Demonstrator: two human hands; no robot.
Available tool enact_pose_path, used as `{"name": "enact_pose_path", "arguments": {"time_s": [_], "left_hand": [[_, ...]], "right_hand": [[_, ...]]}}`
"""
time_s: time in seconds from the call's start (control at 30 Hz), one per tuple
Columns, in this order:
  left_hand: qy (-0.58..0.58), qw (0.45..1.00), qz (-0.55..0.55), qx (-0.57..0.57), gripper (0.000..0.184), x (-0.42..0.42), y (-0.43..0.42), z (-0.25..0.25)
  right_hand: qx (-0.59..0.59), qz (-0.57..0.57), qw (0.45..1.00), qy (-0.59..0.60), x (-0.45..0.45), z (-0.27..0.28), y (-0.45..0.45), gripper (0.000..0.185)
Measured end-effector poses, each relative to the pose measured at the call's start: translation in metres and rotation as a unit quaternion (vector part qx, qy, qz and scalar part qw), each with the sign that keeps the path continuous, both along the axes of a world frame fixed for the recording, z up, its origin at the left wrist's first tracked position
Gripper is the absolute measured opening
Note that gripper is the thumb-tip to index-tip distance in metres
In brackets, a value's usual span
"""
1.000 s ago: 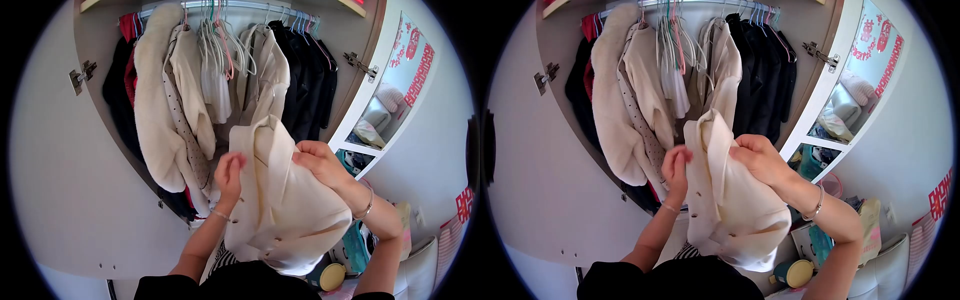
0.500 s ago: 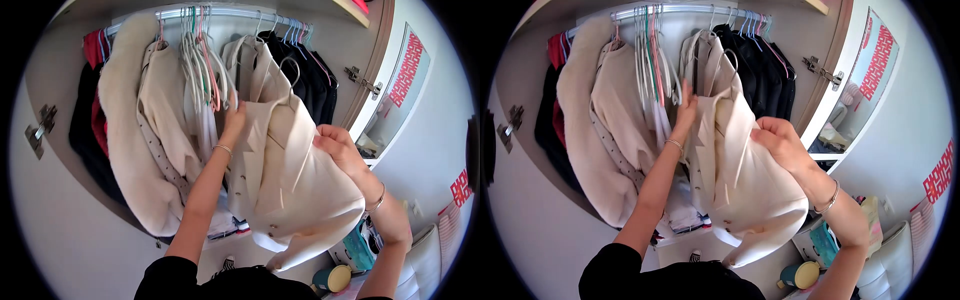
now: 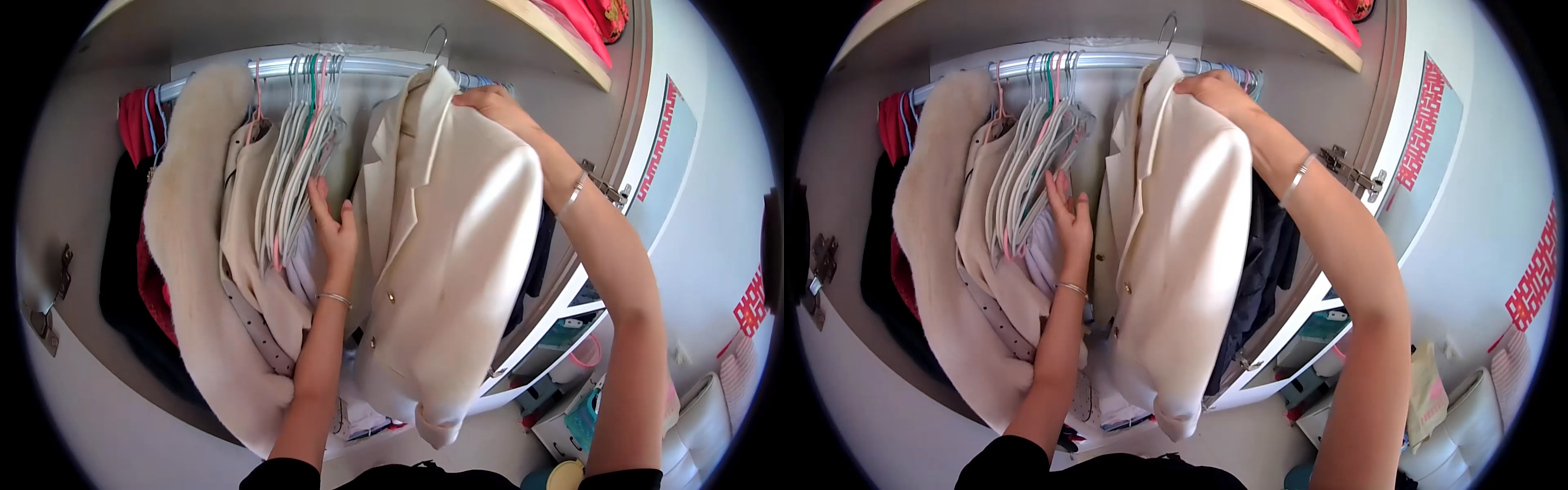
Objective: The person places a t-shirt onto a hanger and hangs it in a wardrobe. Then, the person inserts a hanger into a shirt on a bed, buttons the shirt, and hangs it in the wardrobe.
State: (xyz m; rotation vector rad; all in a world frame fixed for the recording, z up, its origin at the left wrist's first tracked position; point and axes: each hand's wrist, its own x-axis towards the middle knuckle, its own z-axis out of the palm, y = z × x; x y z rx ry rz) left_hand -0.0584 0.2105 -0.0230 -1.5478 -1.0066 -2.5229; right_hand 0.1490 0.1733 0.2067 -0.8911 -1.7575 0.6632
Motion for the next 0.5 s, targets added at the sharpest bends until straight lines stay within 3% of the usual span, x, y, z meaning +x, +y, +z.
{"name": "enact_pose_path", "arguments": {"time_s": [0.1, 0.33, 0.4, 0.43, 0.5], "left_hand": [[0.013, 1.000, -0.008, -0.016, 0.071, 0.004, -0.007, 0.003], [0.126, 0.991, 0.022, -0.024, 0.064, 0.009, -0.002, -0.014], [0.177, 0.984, 0.000, -0.010, 0.054, 0.015, 0.006, -0.026], [0.177, 0.984, -0.003, -0.018, 0.054, 0.020, 0.005, -0.028], [0.243, 0.965, -0.049, -0.082, 0.052, 0.032, 0.002, -0.033]], "right_hand": [[-0.011, 0.060, 0.997, -0.046, -0.011, -0.003, 0.075, 0.035], [0.069, -0.053, 0.977, -0.197, -0.032, -0.055, 0.106, 0.034], [0.164, -0.161, 0.924, -0.307, -0.029, -0.061, 0.106, 0.032], [0.155, -0.160, 0.925, -0.309, -0.029, -0.062, 0.091, 0.032], [0.192, -0.235, 0.851, -0.429, -0.029, -0.063, 0.063, 0.034]]}}
